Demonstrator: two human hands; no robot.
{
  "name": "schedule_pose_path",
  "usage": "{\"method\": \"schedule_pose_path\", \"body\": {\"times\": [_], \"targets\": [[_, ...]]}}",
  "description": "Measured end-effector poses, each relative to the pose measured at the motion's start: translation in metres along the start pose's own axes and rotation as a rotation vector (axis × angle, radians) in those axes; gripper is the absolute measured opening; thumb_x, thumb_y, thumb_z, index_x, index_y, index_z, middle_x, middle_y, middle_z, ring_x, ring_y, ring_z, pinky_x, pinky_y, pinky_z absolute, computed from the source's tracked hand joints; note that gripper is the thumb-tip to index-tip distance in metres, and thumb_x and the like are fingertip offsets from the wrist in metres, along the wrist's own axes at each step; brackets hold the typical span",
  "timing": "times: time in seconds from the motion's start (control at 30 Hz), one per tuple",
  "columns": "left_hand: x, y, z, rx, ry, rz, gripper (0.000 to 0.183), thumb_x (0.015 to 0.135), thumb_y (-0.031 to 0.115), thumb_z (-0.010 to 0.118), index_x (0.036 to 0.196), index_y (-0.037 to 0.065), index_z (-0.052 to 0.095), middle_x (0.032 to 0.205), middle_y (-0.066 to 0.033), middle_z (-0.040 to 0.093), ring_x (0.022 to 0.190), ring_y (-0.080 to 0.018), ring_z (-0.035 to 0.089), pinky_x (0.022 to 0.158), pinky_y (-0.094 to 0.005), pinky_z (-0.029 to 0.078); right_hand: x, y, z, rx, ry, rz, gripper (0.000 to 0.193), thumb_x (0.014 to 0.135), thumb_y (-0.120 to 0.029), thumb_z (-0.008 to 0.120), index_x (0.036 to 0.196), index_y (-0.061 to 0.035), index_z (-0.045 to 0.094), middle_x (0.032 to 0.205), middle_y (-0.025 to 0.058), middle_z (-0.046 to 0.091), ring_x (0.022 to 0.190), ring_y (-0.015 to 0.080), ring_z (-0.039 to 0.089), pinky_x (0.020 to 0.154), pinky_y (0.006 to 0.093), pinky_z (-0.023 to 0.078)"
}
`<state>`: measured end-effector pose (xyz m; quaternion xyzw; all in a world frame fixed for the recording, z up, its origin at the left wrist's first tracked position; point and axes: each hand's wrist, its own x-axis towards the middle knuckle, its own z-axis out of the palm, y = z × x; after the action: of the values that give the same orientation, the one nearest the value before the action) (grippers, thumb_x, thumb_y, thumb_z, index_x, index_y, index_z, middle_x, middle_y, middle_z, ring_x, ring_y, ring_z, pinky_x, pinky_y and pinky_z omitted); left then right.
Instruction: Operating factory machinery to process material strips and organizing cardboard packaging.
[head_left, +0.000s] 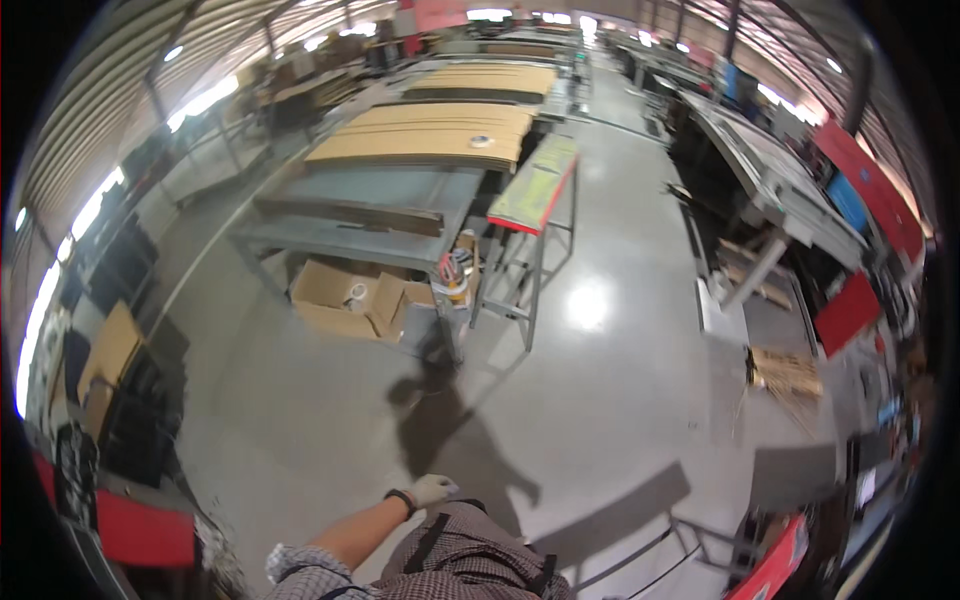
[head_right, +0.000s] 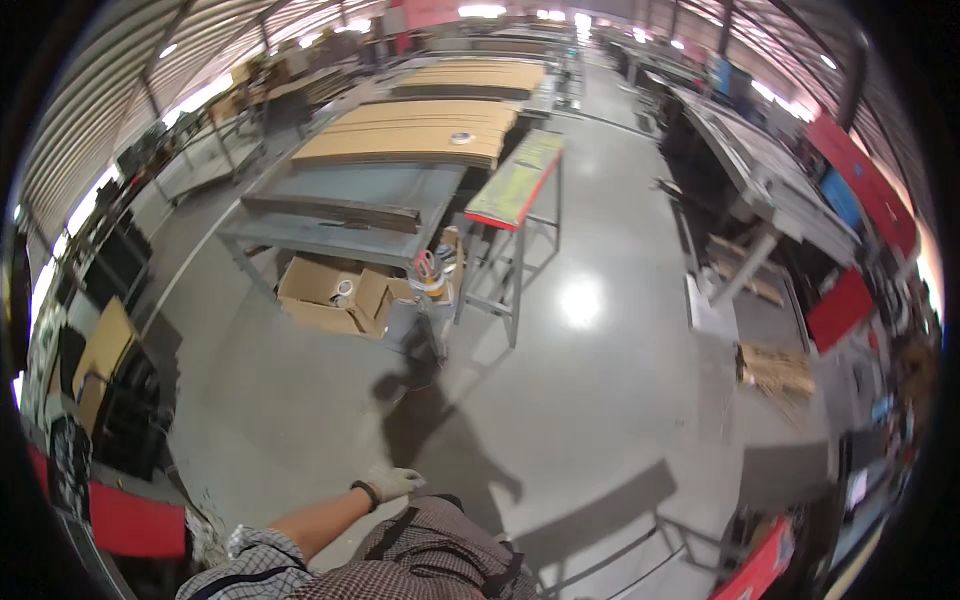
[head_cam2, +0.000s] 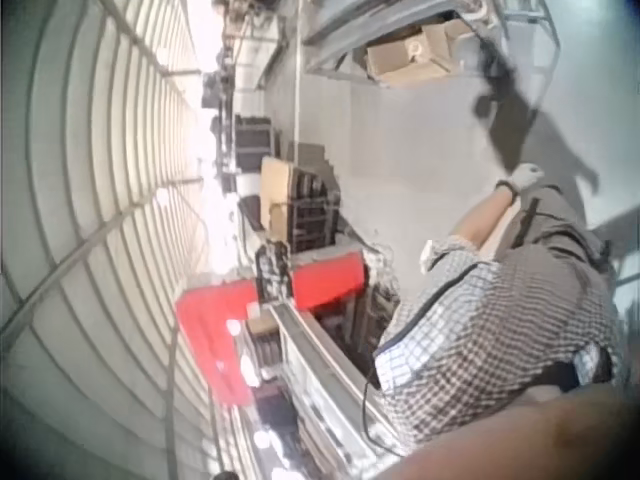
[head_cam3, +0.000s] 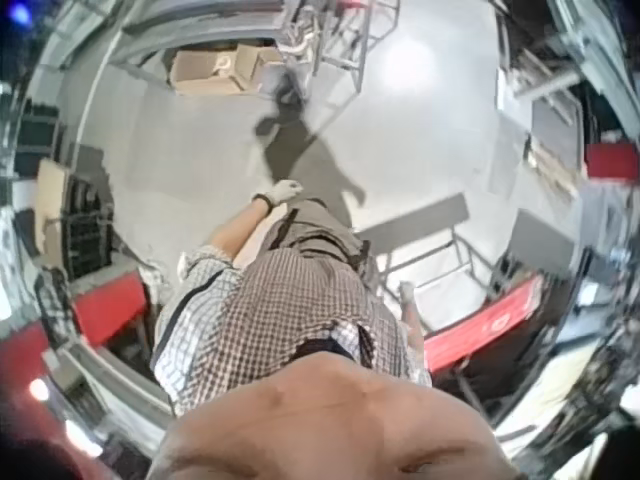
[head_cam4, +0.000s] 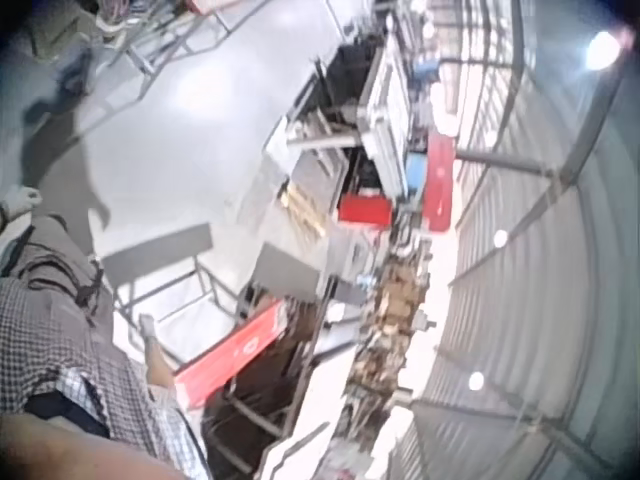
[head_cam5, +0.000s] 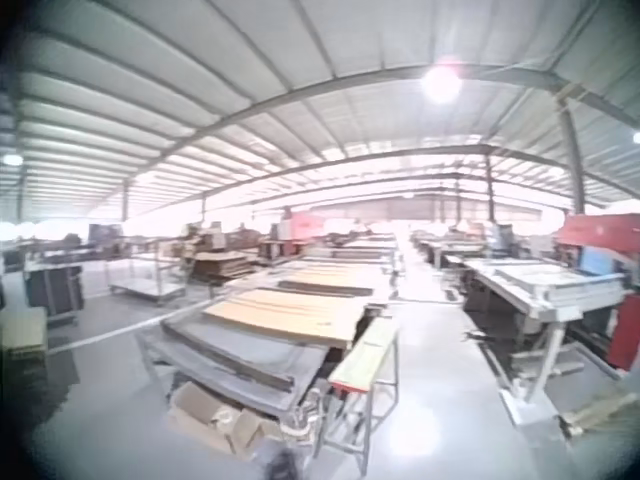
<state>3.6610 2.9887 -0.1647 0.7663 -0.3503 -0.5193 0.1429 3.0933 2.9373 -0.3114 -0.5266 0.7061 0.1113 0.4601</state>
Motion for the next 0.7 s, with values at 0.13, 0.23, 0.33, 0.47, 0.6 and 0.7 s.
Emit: {"method": "schedule_pose_path", "body": {"times": [0.13, 0.23, 0.33, 0.47, 0.6, 0.7], "targets": [[0.038, -0.012, -0.037, -0.201, 0.342, -0.128, 0.04, 0.087, 0.039, 0.062, 0.11, 0.006, 0.068, 0.107, -0.0157, 0.069, 0.102, -0.0286, 0.064, 0.091, -0.0365, 0.047, 0.158, -0.134, -0.134, 0.3, 0.274, -0.377, 0.023, 0.081, -0.016, 0.058, 0.091, 0.0041, 0.062, 0.061, 0.0113, 0.061, 0.046, 0.0191, 0.057, 0.043, 0.0335, 0.047], [0.121, -0.027, -0.068, -0.352, 0.58, -0.156, 0.037, 0.087, 0.037, 0.064, 0.109, 0.006, 0.068, 0.106, -0.017, 0.069, 0.1, -0.0315, 0.065, 0.09, -0.0376, 0.048, 0.226, -0.304, -0.192, 0.406, 0.198, -0.4, 0.013, 0.083, -0.007, 0.054, 0.082, 0.0009, 0.064, 0.062, 0.0051, 0.059, 0.05, 0.013, 0.054, 0.044, 0.0312, 0.045], [0.193, 0.013, -0.125, -0.448, 0.786, -0.072, 0.039, 0.089, 0.032, 0.064, 0.115, 0.003, 0.062, 0.108, -0.0195, 0.067, 0.103, -0.0328, 0.064, 0.09, -0.0398, 0.049, 0.241, -0.458, -0.171, 0.637, 0.182, -0.361, 0.014, 0.086, -0.008, 0.058, 0.097, 0.0003, 0.06, 0.068, 0.0062, 0.06, 0.054, 0.0123, 0.053, 0.046, 0.0296, 0.044], [0.281, 0.08, -0.214, -0.636, 1.143, 0.137, 0.043, 0.088, 0.022, 0.066, 0.122, -0.002, 0.053, 0.108, -0.0176, 0.065, 0.095, -0.0258, 0.065, 0.085, -0.0355, 0.05, 0.227, -0.598, -0.12, 0.46, -0.304, -0.3, 0.057, 0.088, -0.034, 0.063, 0.131, -0.0019, 0.045, 0.107, 0.0152, 0.064, 0.096, 0.0256, 0.062, 0.079, 0.0387, 0.053], [0.348, 0.166, -0.33, -0.733, 1.28, 0.244, 0.067, 0.078, 0.011, 0.074, 0.134, -0.003, 0.04, 0.098, -0.0126, 0.062, 0.092, -0.0212, 0.061, 0.083, -0.0336, 0.049, 0.268, -0.712, -0.096, 0.742, -0.725, -0.191, 0.073, 0.086, -0.045, 0.066, 0.138, -0.0019, 0.037, 0.135, 0.0175, 0.048, 0.119, 0.0297, 0.05, 0.096, 0.0426, 0.047], [0.368, 0.205, -0.395, -0.44, 1.38, -0.012, 0.084, 0.069, 0.017, 0.078, 0.138, -0.003, 0.034, 0.118, -0.0256, 0.056, 0.108, -0.0408, 0.056, 0.094, -0.0407, 0.047, 0.278, -0.811, -0.087, 0.961, -0.768, -0.122, 0.078, 0.085, -0.05, 0.065, 0.139, -0.0015, 0.035, 0.147, 0.0158, 0.034, 0.127, 0.0296, 0.042, 0.1, 0.0449, 0.045]]}}
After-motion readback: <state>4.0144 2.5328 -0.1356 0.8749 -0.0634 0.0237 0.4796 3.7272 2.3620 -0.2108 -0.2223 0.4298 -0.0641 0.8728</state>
